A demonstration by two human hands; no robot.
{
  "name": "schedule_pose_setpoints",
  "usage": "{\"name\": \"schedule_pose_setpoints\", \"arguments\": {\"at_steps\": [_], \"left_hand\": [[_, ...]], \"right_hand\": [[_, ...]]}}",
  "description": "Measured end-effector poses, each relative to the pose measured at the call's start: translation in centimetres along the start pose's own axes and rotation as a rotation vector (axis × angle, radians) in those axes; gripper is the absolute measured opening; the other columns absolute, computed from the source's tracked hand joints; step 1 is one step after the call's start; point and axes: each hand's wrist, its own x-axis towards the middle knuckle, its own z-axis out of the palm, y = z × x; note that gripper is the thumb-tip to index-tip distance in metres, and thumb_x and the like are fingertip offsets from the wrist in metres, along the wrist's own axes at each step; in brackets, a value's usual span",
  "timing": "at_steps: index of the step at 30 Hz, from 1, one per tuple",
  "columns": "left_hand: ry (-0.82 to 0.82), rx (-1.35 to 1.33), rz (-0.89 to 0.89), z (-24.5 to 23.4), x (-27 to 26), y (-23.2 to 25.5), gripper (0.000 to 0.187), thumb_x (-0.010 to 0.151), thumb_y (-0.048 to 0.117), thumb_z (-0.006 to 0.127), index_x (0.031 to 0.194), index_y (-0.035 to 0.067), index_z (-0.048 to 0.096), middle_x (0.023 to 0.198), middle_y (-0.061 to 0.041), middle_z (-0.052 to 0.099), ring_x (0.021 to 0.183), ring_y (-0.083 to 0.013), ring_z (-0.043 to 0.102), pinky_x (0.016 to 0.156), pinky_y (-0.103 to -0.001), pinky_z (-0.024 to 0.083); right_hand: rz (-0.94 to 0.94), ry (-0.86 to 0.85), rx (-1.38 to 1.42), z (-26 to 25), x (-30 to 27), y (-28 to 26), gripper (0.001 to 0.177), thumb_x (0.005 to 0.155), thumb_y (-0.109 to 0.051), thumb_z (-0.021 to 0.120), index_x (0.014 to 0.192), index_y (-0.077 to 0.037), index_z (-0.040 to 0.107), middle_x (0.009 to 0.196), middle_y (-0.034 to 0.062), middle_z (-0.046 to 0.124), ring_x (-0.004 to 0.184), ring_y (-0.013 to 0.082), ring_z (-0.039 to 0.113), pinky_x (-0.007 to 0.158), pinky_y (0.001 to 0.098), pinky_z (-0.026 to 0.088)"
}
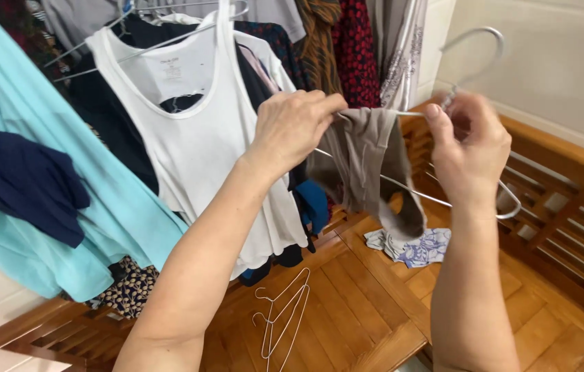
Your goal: The person hangs clothes by fitting garments onto wire hangers one by one and hanging them on a clothes rack.
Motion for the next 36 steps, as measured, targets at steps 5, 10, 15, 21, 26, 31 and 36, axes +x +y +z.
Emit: {"name": "schedule_pose_setpoints", "arguments": {"at_steps": [5, 10, 15, 21, 26, 31, 36], "left_hand": [[0.033, -0.022, -0.068, 0.2, 0.1, 0.3, 0.019, 0.090, 0.017, 0.070, 0.107, 0.023, 0.077, 0.089, 0.002, 0.074, 0.082, -0.0241, 0.070, 0.069, -0.040, 0.054], [-0.003, -0.014, -0.154, -1.0, -0.1, 0.1, 0.021, 0.092, 0.016, 0.069, 0.109, 0.025, 0.078, 0.091, 0.000, 0.076, 0.081, -0.0253, 0.071, 0.072, -0.043, 0.055], [0.070, 0.011, -0.239, -3.2, -1.6, -1.7, 0.023, 0.093, 0.014, 0.068, 0.111, 0.024, 0.079, 0.099, -0.002, 0.077, 0.086, -0.0274, 0.072, 0.073, -0.043, 0.054], [0.010, 0.017, -0.422, -5.7, -5.8, -3.8, 0.027, 0.093, 0.015, 0.065, 0.115, 0.023, 0.079, 0.102, -0.005, 0.077, 0.092, -0.0305, 0.071, 0.080, -0.044, 0.053], [-0.112, -0.065, -0.563, -5.6, -9.9, -4.7, 0.030, 0.093, 0.012, 0.061, 0.118, 0.021, 0.077, 0.106, -0.006, 0.076, 0.096, -0.0306, 0.070, 0.083, -0.042, 0.053], [-0.145, 0.058, -0.566, -4.6, -11.6, -3.7, 0.031, 0.092, 0.009, 0.063, 0.116, 0.022, 0.078, 0.094, -0.003, 0.074, 0.085, -0.0279, 0.069, 0.074, -0.042, 0.050], [0.028, 0.289, -0.363, -3.1, -12.3, -1.8, 0.027, 0.092, 0.011, 0.071, 0.113, 0.026, 0.081, 0.080, -0.001, 0.068, 0.075, -0.0230, 0.065, 0.068, -0.038, 0.046]], "right_hand": [[0.106, 0.285, 0.230, 1.4, -5.5, -0.8, 0.006, 0.115, -0.003, 0.064, 0.120, -0.005, 0.063, 0.111, 0.0093, 0.066, 0.089, 0.0155, 0.063, 0.079, 0.0288, 0.053], [0.411, -0.114, 0.288, 6.6, -11.8, -3.2, 0.039, 0.087, -0.012, 0.077, 0.120, 0.003, 0.061, 0.097, 0.0084, 0.067, 0.077, 0.0139, 0.063, 0.070, 0.0292, 0.053], [0.952, -0.354, 1.128, 10.2, -15.1, 0.8, 0.026, 0.108, -0.022, 0.065, 0.113, 0.003, 0.069, 0.098, 0.0064, 0.069, 0.088, 0.0134, 0.063, 0.079, 0.0299, 0.053], [0.702, -0.622, 0.144, 9.9, -14.6, 4.5, 0.026, 0.098, -0.024, 0.069, 0.118, -0.008, 0.072, 0.104, 0.0218, 0.076, 0.096, 0.0333, 0.075, 0.086, 0.0387, 0.056], [0.638, -0.436, 0.153, 7.2, -12.0, 6.7, 0.046, 0.086, -0.002, 0.068, 0.130, -0.005, 0.059, 0.113, 0.0239, 0.072, 0.109, 0.0403, 0.069, 0.090, 0.0444, 0.053], [0.428, -0.429, 0.139, 5.2, -9.8, 7.4, 0.051, 0.083, 0.008, 0.058, 0.133, -0.003, 0.056, 0.121, 0.0251, 0.070, 0.113, 0.0434, 0.065, 0.094, 0.0457, 0.053], [0.380, -0.497, -0.040, 2.8, -8.1, 6.1, 0.055, 0.083, 0.007, 0.060, 0.136, -0.006, 0.056, 0.115, 0.0256, 0.070, 0.106, 0.0470, 0.064, 0.089, 0.0505, 0.052]]}}
